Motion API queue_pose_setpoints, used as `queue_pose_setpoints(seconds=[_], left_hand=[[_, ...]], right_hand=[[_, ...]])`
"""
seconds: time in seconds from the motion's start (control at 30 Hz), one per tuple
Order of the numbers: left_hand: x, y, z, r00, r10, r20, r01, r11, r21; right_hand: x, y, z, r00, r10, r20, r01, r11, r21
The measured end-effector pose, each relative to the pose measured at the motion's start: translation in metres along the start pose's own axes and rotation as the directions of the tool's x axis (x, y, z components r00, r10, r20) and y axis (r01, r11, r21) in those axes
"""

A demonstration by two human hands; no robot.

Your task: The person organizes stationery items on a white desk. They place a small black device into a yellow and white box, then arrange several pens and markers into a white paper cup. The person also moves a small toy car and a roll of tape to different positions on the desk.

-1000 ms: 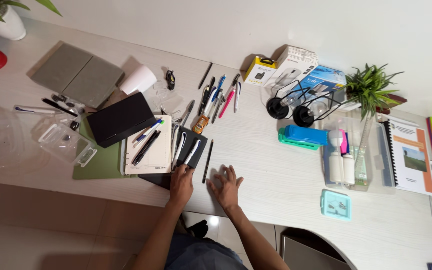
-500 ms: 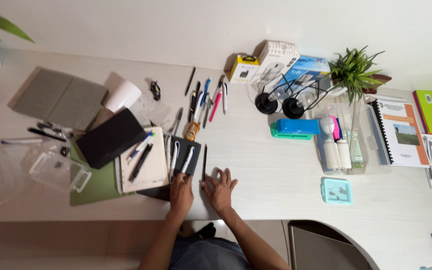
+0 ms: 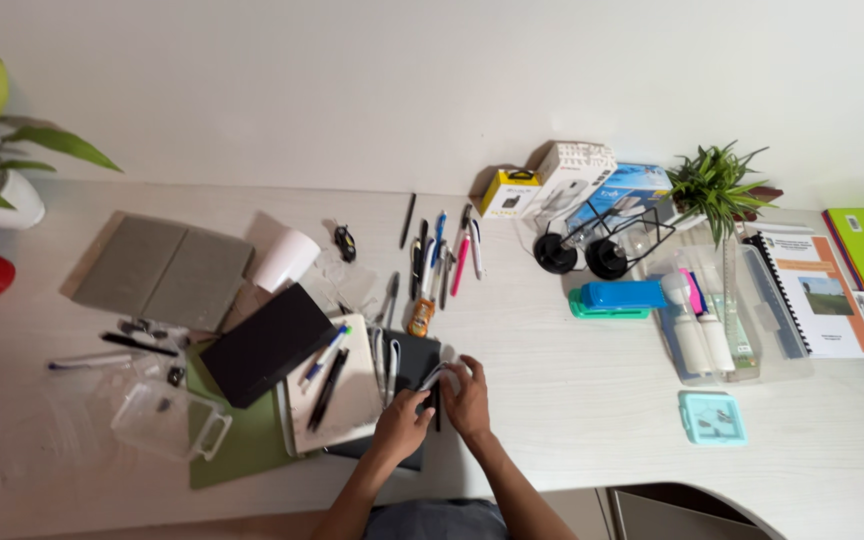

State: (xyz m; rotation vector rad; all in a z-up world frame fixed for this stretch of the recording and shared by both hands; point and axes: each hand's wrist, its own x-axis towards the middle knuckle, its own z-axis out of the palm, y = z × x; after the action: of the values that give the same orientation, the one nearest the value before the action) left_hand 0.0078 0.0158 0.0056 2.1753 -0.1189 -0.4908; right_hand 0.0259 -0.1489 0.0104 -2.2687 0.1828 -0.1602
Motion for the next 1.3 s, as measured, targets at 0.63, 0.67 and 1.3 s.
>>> queue_pose_setpoints(seconds=[0.63, 0.67, 1.3], left_hand=[[0.117, -0.032, -0.085, 0.986, 0.019, -0.167, -0.020, 1.000, -0.002], [0.125, -0.035, -0.082, 0.978, 0.049, -0.201, -0.047, 0.999, 0.014], [0.226, 0.015, -0.168, 0.865, -0.198, -0.462, 0.307, 0.936, 0.174]], right_hand=[[0.104, -0.040, 0.037, 0.944, -0.176, 0.278, 0.274, 0.887, -0.371], [0.106, -0.038, 0.038, 0.945, -0.171, 0.279, 0.272, 0.885, -0.378], [0.127, -0.045, 0.041, 0.959, -0.163, 0.232, 0.241, 0.899, -0.364]])
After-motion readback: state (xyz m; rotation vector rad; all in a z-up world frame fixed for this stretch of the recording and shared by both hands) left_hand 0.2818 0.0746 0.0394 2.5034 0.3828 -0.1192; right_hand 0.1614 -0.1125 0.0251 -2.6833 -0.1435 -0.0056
